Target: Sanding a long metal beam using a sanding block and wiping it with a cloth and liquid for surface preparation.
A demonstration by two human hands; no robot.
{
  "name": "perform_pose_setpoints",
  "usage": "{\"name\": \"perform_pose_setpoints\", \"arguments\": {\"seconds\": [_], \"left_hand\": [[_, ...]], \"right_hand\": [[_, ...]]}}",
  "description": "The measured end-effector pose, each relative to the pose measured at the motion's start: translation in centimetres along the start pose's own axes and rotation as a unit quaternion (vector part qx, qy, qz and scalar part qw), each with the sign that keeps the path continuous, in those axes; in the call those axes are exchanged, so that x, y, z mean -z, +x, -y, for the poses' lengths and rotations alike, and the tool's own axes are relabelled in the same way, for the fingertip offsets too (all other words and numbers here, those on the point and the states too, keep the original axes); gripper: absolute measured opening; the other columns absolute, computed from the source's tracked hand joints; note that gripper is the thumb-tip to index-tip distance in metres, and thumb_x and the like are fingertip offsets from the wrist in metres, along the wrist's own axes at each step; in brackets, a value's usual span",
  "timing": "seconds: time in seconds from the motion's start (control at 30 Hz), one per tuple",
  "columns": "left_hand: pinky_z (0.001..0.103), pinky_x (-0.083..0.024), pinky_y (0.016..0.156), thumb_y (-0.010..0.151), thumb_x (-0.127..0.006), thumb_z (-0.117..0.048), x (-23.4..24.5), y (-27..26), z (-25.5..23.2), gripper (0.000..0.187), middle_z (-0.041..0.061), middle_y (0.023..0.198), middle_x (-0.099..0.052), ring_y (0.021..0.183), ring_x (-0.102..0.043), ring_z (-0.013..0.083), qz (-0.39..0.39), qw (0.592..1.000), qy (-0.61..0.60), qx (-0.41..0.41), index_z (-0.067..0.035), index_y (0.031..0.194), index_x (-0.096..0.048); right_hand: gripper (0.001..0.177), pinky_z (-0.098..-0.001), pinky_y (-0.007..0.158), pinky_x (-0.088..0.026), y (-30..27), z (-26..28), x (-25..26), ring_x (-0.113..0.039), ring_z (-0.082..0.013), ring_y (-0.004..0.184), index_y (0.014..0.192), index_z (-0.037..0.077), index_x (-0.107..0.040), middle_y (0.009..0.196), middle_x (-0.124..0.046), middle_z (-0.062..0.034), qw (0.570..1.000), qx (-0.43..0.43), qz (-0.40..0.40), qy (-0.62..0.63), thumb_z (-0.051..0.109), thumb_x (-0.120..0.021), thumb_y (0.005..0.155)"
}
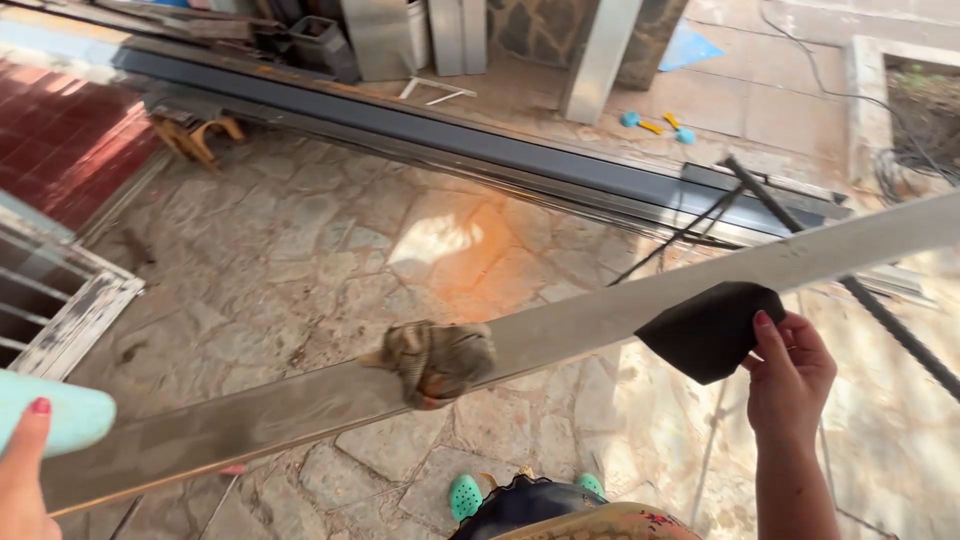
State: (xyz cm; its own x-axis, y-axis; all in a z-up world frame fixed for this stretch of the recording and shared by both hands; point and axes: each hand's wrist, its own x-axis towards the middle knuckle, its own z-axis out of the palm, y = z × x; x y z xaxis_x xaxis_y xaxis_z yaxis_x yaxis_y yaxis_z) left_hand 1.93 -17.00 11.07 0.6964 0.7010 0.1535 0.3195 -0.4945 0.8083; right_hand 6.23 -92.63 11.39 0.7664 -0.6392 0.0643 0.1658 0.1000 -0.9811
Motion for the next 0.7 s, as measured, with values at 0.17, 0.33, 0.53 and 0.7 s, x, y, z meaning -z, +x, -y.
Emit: {"name": "perform_pose_setpoints", "arguments": {"seconds": [0.17, 0.33, 0.53, 0.7], "left_hand": [[0.028, -0.040, 0.053, 0.107, -0.099, -0.049, -8.9, -12.6, -15.9, 0.051, 0.001, 0.084, -0.066, 0.065, -0.052, 0.0059, -0.010, 0.998, 0.000, 0.059, -0.007, 0.096, -0.072], [0.035, -0.057, 0.104, 0.071, -0.093, -0.009, -20.2, -21.1, -25.1, 0.063, 0.014, 0.130, -0.069, 0.117, -0.064, 0.0180, 0.095, 0.950, -0.245, -0.171, 0.005, 0.126, -0.066], [0.033, -0.059, 0.095, 0.062, -0.097, -0.017, -31.1, -31.2, -31.4, 0.070, 0.009, 0.113, -0.073, 0.104, -0.069, 0.0183, 0.209, 0.903, -0.321, -0.194, -0.003, 0.122, -0.064], [0.033, -0.055, 0.091, 0.059, -0.100, -0.019, -36.1, -37.7, -34.0, 0.080, 0.008, 0.114, -0.072, 0.104, -0.069, 0.0208, 0.252, 0.892, -0.301, -0.225, -0.007, 0.127, -0.059]], "right_hand": [[0.008, -0.0175, 0.059, -0.048, 0.3, 2.0, 7.3, -0.053, -0.0006, 0.074, 0.105, 0.015, -0.062, 0.072, -0.051, 0.0131, 0.995, 0.021, -0.038, -0.091, 0.019, -0.068, 0.101], [0.050, -0.0196, 0.055, -0.041, 0.4, 6.5, 12.5, -0.055, -0.0103, 0.061, 0.144, 0.012, -0.044, 0.089, -0.060, -0.0080, 0.958, 0.107, -0.034, -0.264, 0.006, -0.064, 0.099], [0.025, -0.0246, 0.075, -0.056, 3.3, 6.8, 20.1, -0.065, -0.0048, 0.085, 0.121, 0.015, -0.074, 0.106, -0.076, -0.0025, 0.867, 0.150, 0.028, -0.473, 0.012, -0.063, 0.099], [0.063, -0.0331, 0.084, -0.062, 5.4, 9.5, 21.3, -0.073, -0.0207, 0.097, 0.137, 0.019, -0.058, 0.118, -0.072, -0.0070, 0.867, 0.075, 0.081, -0.485, 0.015, -0.080, 0.077]]}}
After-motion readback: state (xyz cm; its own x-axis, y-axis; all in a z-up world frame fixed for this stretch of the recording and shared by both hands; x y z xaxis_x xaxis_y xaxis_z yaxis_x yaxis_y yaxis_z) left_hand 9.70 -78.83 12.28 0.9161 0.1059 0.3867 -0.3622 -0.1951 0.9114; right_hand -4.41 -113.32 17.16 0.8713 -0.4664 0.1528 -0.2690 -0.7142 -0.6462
